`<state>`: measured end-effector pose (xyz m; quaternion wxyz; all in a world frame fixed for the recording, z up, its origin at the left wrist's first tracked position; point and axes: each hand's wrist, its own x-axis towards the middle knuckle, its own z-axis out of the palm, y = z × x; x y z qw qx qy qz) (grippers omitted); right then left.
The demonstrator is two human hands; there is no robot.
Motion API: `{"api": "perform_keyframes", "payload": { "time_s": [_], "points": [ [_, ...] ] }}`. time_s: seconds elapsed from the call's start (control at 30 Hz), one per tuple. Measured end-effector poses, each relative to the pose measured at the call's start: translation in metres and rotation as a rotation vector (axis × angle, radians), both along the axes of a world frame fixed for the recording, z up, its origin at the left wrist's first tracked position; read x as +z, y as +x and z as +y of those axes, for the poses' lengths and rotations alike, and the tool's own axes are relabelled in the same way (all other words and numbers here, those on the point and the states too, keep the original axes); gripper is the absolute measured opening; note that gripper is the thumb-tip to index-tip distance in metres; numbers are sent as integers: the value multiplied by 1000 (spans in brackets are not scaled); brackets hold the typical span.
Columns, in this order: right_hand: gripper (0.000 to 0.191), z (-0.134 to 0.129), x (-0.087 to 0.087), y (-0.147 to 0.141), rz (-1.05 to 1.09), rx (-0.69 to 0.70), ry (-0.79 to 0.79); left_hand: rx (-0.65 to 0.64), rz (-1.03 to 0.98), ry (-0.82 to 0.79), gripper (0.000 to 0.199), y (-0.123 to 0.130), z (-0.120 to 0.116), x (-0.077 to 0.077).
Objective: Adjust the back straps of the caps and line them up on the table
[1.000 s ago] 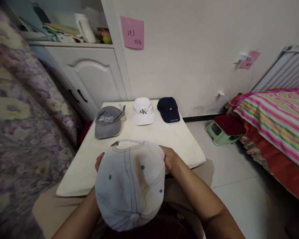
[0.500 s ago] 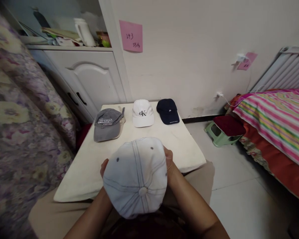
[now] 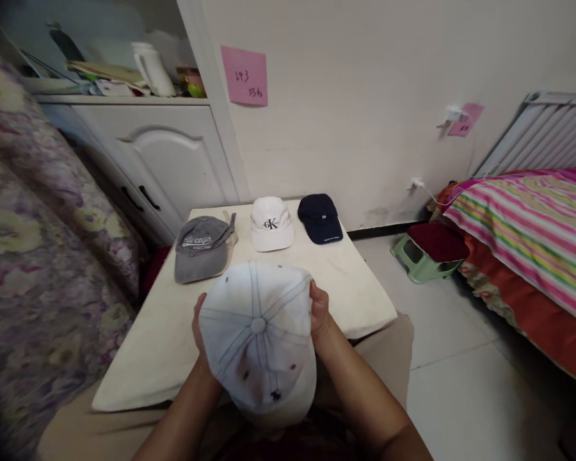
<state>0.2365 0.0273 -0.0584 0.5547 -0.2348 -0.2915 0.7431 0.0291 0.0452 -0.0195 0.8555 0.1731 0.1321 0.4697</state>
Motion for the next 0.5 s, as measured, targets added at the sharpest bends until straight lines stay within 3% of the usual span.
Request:
{"api": "perform_keyframes", "payload": {
  "time_s": [0.1, 0.27, 0.37, 0.5],
  "points": [
    [62, 5, 5, -4, 132, -118, -17, -69, -78, 18, 46, -3, 1, -9],
    [67, 6, 18, -1, 192, -68, -119, -29, -75, -25, 24, -3, 4, -28],
    [62, 3, 18, -1, 197, -68, -157, 31, -10, -110, 22, 4, 5, -25],
    [41, 0, 5, -1, 201, -249, -190, 93, 63, -197, 19, 11, 6, -16]
  ]
}}
